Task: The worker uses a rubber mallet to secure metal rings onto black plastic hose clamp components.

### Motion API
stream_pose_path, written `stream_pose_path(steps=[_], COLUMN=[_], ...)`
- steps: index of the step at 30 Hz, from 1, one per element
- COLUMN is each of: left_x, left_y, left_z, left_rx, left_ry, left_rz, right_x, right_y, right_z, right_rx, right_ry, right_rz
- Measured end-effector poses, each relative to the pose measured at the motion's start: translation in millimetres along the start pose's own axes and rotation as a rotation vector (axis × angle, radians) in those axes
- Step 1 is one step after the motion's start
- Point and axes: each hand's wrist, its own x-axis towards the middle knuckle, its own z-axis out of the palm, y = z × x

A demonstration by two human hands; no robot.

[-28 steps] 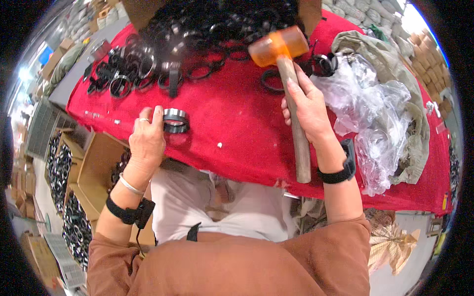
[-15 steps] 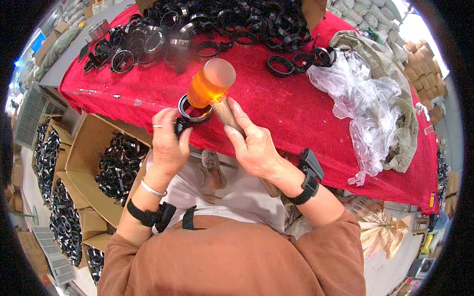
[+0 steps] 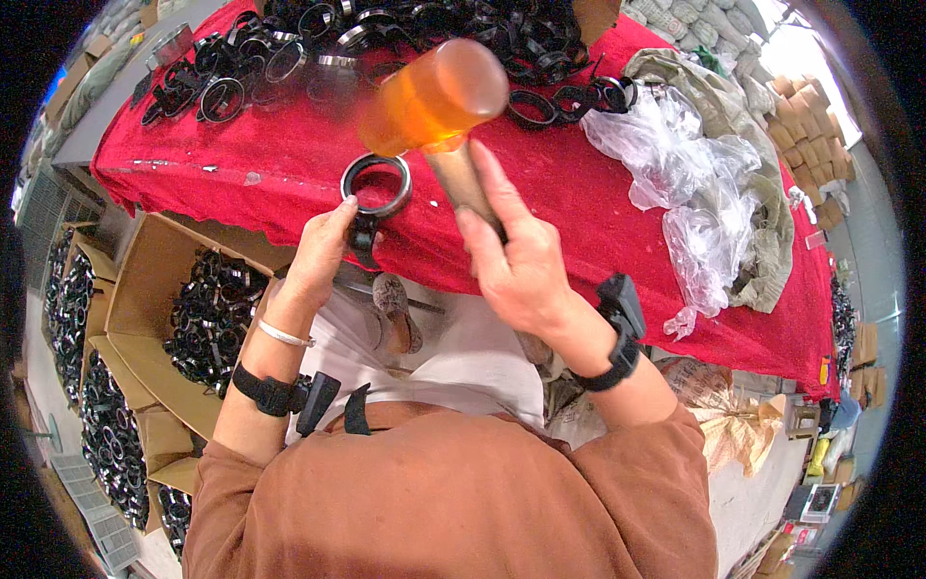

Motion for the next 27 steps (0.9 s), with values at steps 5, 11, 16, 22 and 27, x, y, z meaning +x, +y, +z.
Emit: stream_pose_path(steps=[5, 11, 16, 22, 27], left_x=[0.7, -3.1, -2.8, -4.8, -3.1], left_y=[-11.0, -4.0, -6.5, -5.2, 0.1], left_z=[0.2, 12.5, 8.8, 5.4, 10.2], left_rx=[0.089, -0.050, -0.030, -0.078, -0.077], left_ry=[0.041, 0.021, 0.009, 0.044, 0.090], left_rz=[0.028, 0.040, 0.015, -0.011, -0.055], right_x=[-16.2, -40.3, -21.5, 45.1, 76.9], right_y=[-23.7, 20.1, -8.7, -52.5, -13.7], right_z=[-23.5, -10.0, -21.8, 7.9, 21.9], right_rx=[-0.131, -0.574, -0.422, -0.295, -0.606], right_ry=[0.083, -0.140, -0.205, 0.124, -0.303], right_rz=[-0.327, -0.087, -0.127, -0.505, -0.081])
